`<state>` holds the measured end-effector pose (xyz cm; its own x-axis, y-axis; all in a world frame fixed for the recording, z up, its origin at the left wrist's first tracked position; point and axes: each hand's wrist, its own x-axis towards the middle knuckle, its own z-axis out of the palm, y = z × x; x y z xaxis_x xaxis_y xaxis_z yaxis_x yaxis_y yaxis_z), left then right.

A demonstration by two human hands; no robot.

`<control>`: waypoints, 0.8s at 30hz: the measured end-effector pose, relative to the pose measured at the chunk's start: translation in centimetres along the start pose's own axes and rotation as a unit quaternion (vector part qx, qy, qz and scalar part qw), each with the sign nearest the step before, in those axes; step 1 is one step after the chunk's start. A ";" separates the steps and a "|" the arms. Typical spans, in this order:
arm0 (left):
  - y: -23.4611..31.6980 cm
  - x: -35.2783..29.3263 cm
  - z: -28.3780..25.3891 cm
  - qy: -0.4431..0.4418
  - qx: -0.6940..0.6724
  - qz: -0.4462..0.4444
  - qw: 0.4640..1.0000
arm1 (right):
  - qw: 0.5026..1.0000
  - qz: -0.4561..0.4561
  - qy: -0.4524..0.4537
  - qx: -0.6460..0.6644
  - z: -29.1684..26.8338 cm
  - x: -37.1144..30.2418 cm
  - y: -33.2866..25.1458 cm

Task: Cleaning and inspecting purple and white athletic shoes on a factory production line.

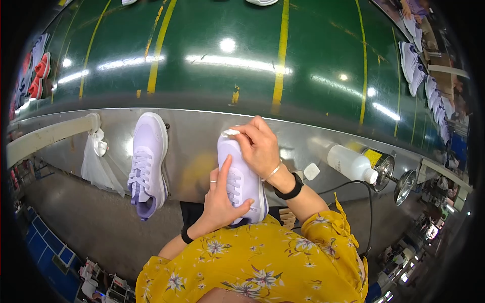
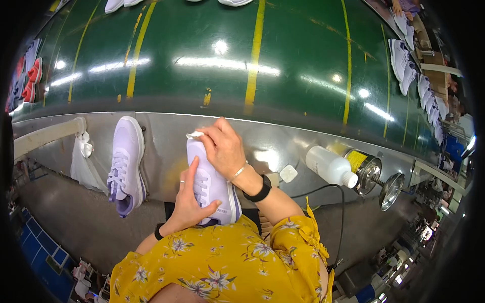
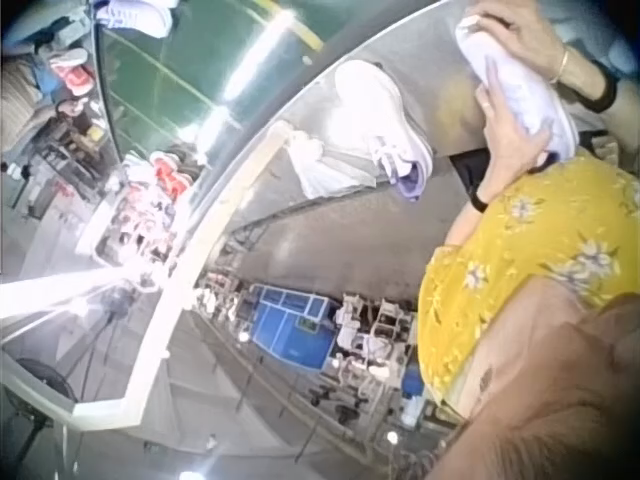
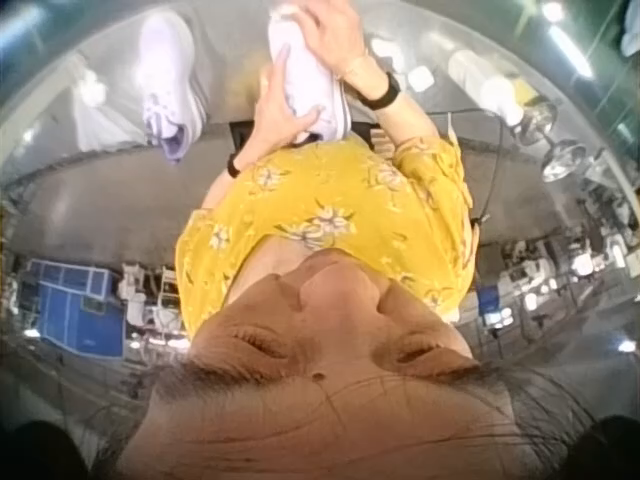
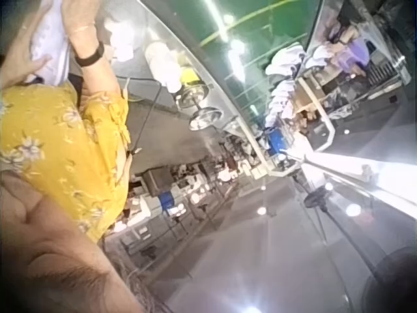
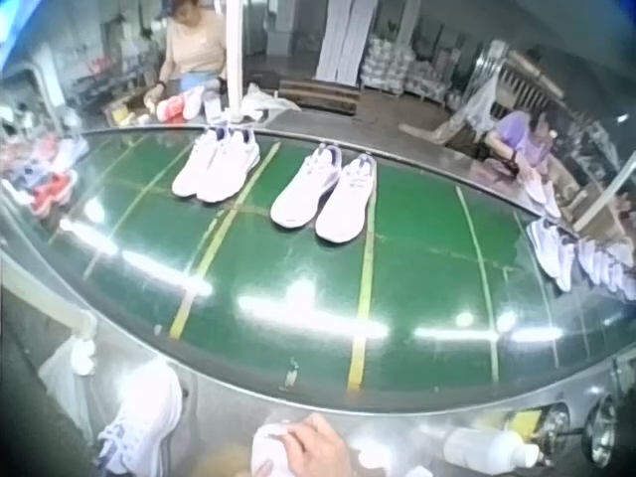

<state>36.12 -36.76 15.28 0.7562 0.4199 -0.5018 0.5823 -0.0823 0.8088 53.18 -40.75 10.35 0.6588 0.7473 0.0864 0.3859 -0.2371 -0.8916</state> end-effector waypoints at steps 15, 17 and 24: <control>-0.2 0.1 0.1 -0.009 0.015 0.001 1.000 | 0.999 -0.035 -0.002 -0.014 -0.3 -0.3 0.3; -0.7 0.0 0.2 -0.025 0.018 -0.006 1.000 | 0.999 -0.033 0.009 -0.025 -1.1 -1.7 0.1; -0.1 -0.1 -0.2 -0.012 0.016 0.001 1.000 | 0.998 -0.012 0.042 -0.052 -3.1 -6.2 -0.5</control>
<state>35.89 -36.68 15.31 0.7645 0.3972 -0.5077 0.5897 -0.1130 0.7997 50.87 -47.16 11.63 0.6995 0.6991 0.1478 0.4632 -0.2861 -0.8388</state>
